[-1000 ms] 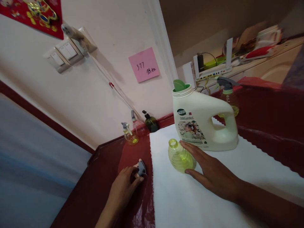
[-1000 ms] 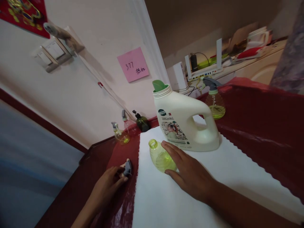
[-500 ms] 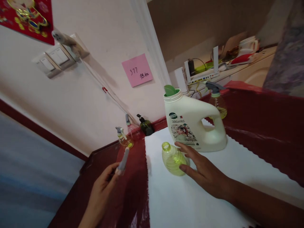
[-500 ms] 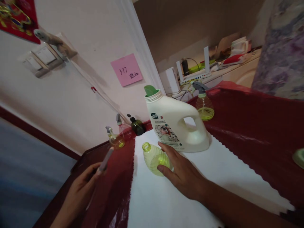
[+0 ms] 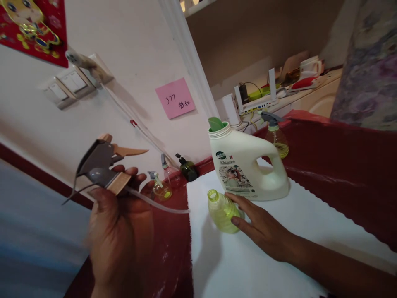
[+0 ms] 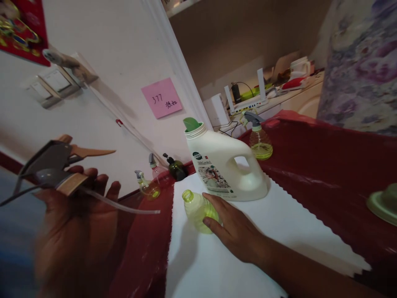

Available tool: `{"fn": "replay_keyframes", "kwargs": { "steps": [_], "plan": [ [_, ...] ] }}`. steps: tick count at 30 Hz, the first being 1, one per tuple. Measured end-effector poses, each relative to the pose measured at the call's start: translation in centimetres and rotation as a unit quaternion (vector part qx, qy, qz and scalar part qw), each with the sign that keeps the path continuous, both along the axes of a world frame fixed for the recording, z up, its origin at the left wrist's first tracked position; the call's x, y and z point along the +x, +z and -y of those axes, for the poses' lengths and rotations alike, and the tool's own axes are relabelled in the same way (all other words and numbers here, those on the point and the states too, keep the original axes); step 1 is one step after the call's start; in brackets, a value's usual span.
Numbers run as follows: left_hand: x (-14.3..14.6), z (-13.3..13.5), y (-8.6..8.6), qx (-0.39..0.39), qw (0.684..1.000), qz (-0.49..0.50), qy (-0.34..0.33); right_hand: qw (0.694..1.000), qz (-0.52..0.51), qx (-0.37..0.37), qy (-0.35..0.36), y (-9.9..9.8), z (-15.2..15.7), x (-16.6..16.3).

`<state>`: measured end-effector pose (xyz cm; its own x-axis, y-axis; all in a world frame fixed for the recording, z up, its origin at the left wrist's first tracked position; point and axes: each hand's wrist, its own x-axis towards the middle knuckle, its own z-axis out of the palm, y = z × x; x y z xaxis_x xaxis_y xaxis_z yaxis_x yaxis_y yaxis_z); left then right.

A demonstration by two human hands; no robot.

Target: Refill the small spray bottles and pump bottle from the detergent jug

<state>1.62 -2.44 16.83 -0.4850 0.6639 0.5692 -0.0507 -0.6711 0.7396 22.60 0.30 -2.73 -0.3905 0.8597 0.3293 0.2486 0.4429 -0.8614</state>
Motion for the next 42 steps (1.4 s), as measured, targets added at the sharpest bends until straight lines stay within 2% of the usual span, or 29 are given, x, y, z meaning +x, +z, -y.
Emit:
{"fn": "replay_keyframes", "kwargs": {
  "steps": [5,14,17,24,28,32,42],
  "plan": [
    [2.4,-2.1,-0.2,0.017,0.997,-0.051,-0.049,1.0,0.003,0.0,0.004,0.3,-0.1,0.0],
    [4.1,-5.0,-3.0,-0.005,0.994,-0.02,-0.105,1.0,0.008,0.009,0.002,0.2,0.0,0.0],
    [4.1,-5.1,-4.8,-0.041,0.991,-0.028,-0.123,1.0,0.011,0.01,0.002,0.4,-0.1,0.0],
    [3.1,-4.5,-10.7,-0.183,0.97,-0.063,-0.148,1.0,0.01,0.02,0.004,0.5,0.0,0.0],
    [2.8,-4.3,-12.8,-0.224,0.957,-0.07,-0.168,1.0,0.01,0.028,-0.002,0.4,0.0,-0.1],
    [2.7,-4.0,-13.4,-0.226,0.957,-0.077,-0.164,0.999,0.016,0.031,0.001,0.4,-0.2,-0.1],
    [3.1,-3.1,-13.0,-0.206,0.959,-0.113,-0.157,0.999,0.026,0.042,-0.007,0.2,0.1,-0.1]
  ]
}}
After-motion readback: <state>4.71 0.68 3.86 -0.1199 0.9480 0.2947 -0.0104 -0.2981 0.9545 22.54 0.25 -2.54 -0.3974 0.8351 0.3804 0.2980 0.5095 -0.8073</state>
